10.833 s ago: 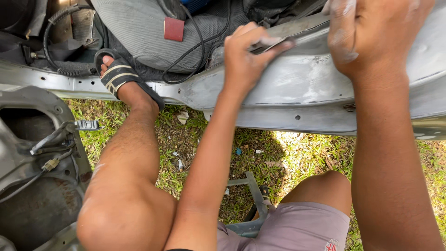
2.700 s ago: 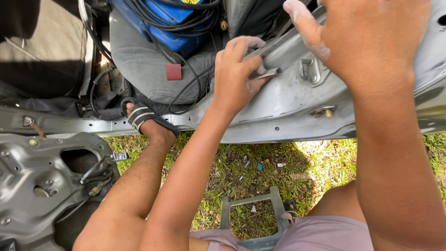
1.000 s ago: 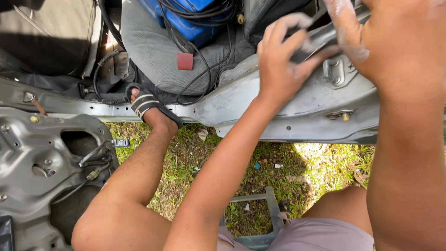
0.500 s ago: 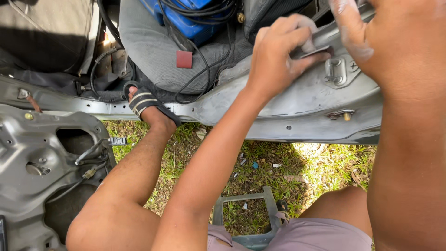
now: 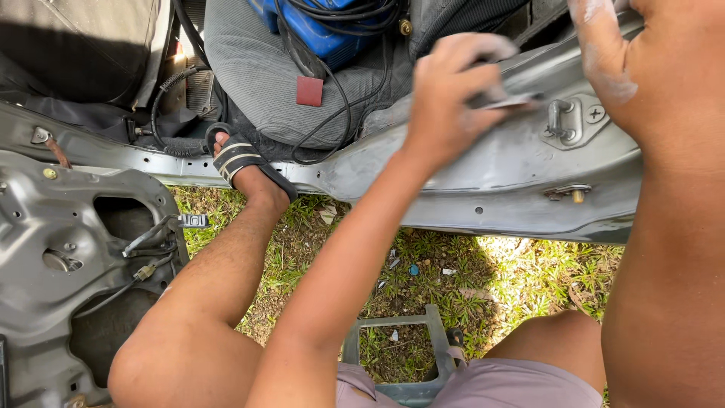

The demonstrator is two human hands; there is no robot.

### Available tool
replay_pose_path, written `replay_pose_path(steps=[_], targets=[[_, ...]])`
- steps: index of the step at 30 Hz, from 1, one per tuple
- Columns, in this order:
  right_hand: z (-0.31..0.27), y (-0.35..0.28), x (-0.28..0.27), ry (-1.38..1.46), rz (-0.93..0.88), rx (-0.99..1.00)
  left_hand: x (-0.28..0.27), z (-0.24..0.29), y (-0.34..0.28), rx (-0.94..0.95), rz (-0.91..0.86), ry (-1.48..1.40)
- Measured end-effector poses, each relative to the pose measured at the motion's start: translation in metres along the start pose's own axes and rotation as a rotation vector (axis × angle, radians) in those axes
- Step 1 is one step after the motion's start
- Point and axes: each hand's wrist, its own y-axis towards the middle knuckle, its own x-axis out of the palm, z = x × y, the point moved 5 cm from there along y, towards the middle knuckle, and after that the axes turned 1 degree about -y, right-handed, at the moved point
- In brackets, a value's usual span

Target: The person sands the interior metal surface of a car door using a sanding block. They work on the area around the door latch and the lower edge of the door panel, smoothing the surface with consistent hand movements.

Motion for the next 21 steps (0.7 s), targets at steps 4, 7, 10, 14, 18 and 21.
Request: replay_pose_path(steps=[4,7,10,14,18,21], targets=[[-0.001,0.006,-0.006,-0.125,-0.099,0.083,0.001,-0.007,-0.010,-0.081,0.031,0.067],[0.003,0.002,-0.002,-0.293,-0.137,0.054,-0.035,-0.040,-0.059,-0.134,0.091,0.150],[-0.005,0.002,-0.008,-0.254,0.028,-0.053,-0.101,-0.079,-0.127,-0.387,0.227,0.335],[-0.002,0.005,-0.008,-0.174,-0.110,0.088,-0.143,-0.069,-0.159,-0.552,0.182,0.217],[-0.012,0.010,-0.022,-0.249,0.033,-0.087,-0.124,-0.027,-0.136,-0.523,0.028,-0.010],[-0.072,0.006,-0.054,0.025,0.165,-0.305,-0.120,-0.017,-0.118,-0.566,-0.031,-0.008]])
